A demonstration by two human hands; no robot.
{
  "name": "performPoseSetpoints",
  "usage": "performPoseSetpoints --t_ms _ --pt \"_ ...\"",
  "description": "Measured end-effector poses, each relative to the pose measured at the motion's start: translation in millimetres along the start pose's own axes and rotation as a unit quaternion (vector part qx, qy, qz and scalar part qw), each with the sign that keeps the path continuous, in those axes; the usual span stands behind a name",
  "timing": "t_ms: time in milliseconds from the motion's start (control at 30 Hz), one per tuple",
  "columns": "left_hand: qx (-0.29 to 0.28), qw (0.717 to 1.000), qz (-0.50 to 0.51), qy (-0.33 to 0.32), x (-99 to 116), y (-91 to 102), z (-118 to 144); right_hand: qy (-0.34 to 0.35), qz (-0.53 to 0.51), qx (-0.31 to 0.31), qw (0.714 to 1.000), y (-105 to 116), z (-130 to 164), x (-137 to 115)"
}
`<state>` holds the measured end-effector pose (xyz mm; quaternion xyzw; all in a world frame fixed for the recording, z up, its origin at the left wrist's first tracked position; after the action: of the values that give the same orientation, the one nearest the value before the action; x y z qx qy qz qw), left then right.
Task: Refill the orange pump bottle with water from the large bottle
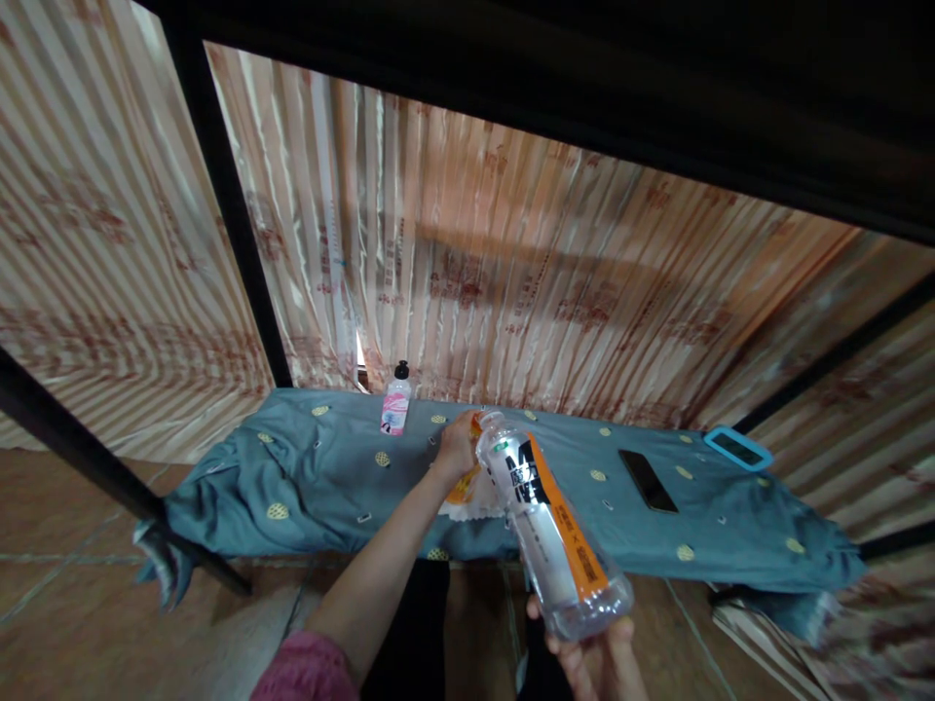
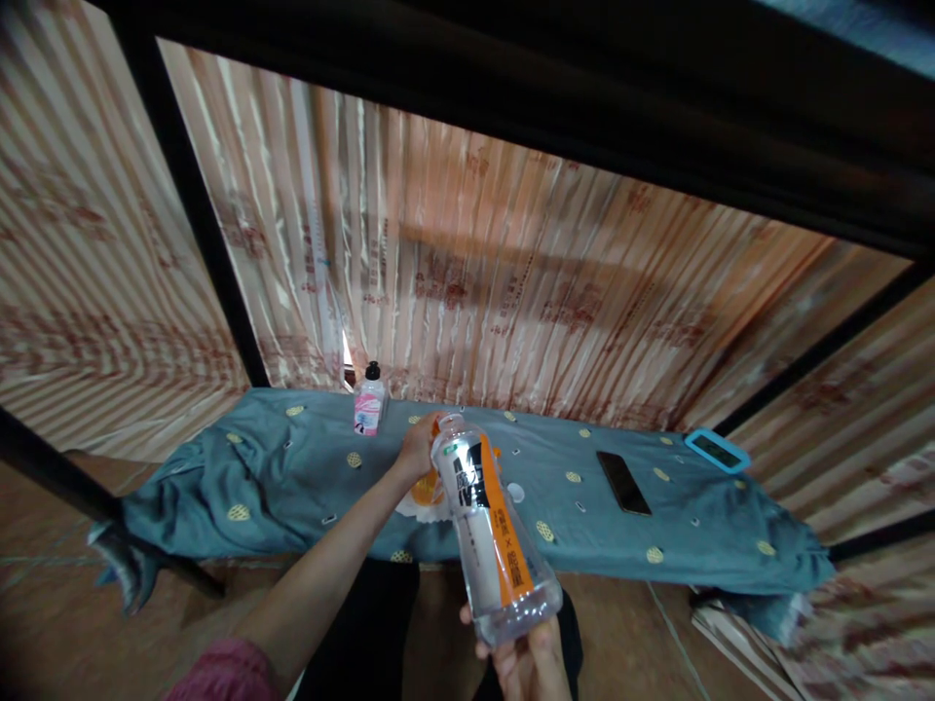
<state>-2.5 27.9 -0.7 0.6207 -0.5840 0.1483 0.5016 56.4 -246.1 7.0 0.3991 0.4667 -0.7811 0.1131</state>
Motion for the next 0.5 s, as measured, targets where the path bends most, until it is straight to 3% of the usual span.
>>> performPoseSetpoints --t_ms 233,500 --pt "-0.033 0.999 0.005 -0.01 1.2 4.7 -2.3 -0.004 -0.013 0.008 1.0 -2.1 0.2 -1.8" --pt "-0.005 1.0 0.011 0.0 -0.4 2.4 -1.3 -0.009 -0.004 -0.014 1.0 -1.7 -1.7 0.2"
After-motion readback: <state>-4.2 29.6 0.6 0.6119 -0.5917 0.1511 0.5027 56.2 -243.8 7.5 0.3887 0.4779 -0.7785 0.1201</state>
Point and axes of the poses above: each hand's wrist, its own z-axis away from the middle knuckle, its own y-axis out of the back of the hand, x = y × z, the point moved 1 cm from there along -z, towards the middle knuckle, and after that the axes turned 5 degrees about -y, right-handed, at the moved point
